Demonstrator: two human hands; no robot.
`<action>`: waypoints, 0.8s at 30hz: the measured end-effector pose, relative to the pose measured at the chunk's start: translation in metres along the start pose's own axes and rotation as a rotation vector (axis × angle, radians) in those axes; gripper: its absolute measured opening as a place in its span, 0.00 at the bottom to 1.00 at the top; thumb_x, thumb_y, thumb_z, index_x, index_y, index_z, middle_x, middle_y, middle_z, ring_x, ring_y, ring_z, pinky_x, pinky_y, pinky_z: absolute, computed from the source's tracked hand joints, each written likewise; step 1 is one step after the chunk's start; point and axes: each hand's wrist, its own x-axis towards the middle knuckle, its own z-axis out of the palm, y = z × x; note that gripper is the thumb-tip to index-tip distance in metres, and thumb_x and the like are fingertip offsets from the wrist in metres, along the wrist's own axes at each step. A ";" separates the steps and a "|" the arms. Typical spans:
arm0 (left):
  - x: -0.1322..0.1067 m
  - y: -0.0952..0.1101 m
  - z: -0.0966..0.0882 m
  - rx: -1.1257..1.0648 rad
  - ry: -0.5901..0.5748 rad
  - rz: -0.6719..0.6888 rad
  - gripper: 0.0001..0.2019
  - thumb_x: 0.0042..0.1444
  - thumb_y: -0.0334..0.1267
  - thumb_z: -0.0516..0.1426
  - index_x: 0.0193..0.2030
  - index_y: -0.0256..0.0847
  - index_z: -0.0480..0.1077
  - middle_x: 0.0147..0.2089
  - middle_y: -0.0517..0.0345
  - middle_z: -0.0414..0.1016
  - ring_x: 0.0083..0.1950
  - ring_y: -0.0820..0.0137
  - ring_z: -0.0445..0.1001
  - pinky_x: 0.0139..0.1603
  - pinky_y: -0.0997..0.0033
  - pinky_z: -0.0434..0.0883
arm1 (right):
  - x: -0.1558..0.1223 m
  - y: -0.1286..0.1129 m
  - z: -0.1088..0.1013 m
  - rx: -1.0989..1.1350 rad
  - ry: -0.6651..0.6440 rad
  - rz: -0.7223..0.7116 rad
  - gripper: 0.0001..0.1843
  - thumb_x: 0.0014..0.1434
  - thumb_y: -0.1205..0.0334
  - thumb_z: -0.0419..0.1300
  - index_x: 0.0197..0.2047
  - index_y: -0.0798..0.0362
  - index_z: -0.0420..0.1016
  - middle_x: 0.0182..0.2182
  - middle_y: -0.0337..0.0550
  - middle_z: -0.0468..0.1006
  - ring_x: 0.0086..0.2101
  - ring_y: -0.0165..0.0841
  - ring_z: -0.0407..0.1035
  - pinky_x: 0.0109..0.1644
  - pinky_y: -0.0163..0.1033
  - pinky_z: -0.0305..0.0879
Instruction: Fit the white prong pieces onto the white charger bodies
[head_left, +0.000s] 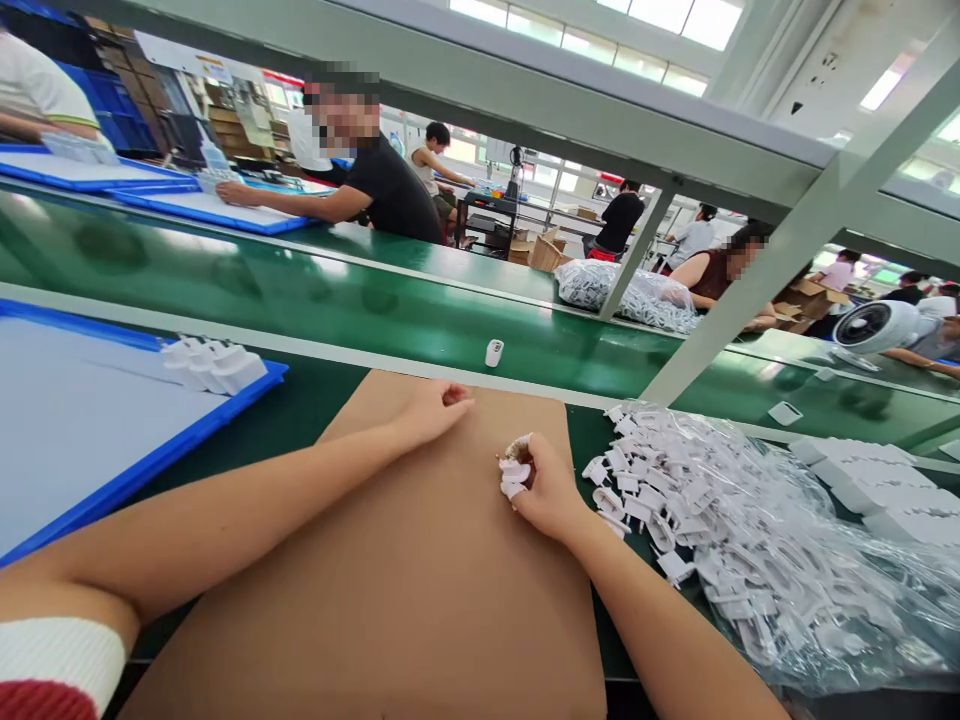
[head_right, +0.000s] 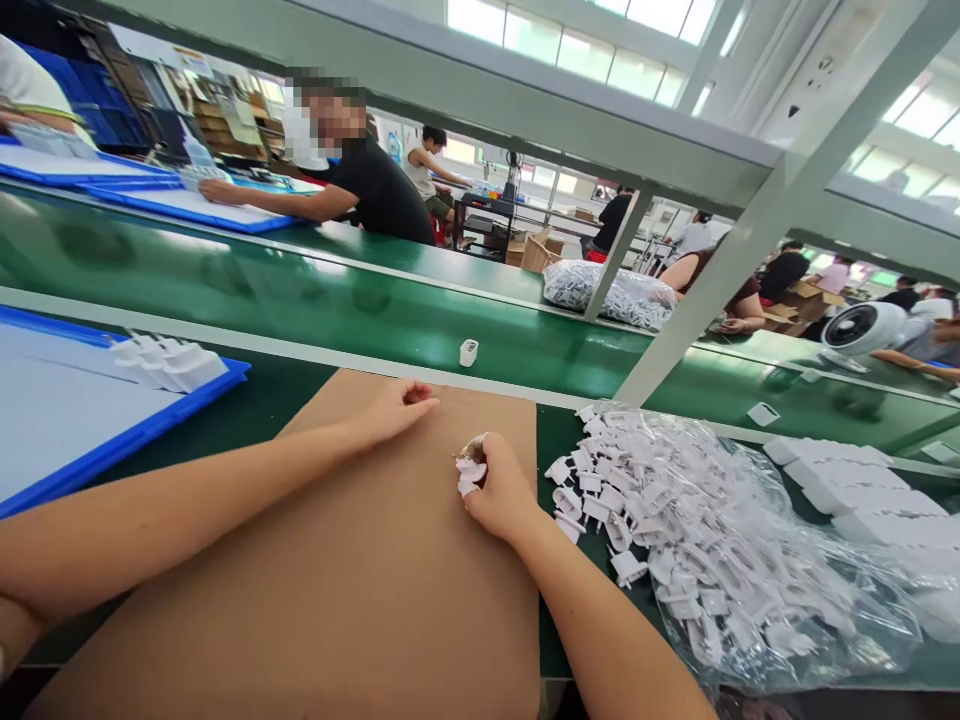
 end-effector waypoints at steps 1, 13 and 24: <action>0.013 0.004 0.004 0.018 0.022 -0.031 0.26 0.55 0.58 0.60 0.50 0.38 0.72 0.52 0.42 0.77 0.49 0.54 0.78 0.54 0.54 0.74 | 0.000 0.004 0.001 0.122 0.009 0.058 0.16 0.47 0.69 0.63 0.39 0.48 0.66 0.36 0.38 0.72 0.33 0.33 0.69 0.34 0.39 0.73; 0.121 0.045 0.035 0.129 0.185 -0.202 0.18 0.57 0.41 0.62 0.51 0.32 0.74 0.56 0.32 0.77 0.58 0.47 0.74 0.59 0.51 0.69 | 0.010 0.010 0.000 0.824 0.187 0.333 0.23 0.34 0.67 0.69 0.36 0.49 0.70 0.34 0.34 0.79 0.36 0.31 0.74 0.38 0.33 0.70; -0.030 0.063 0.011 -0.063 -0.147 0.025 0.26 0.53 0.57 0.63 0.53 0.42 0.78 0.45 0.54 0.83 0.42 0.60 0.79 0.44 0.64 0.75 | 0.014 0.003 -0.024 0.871 0.240 0.388 0.20 0.40 0.62 0.69 0.41 0.50 0.80 0.40 0.40 0.83 0.40 0.33 0.77 0.45 0.37 0.70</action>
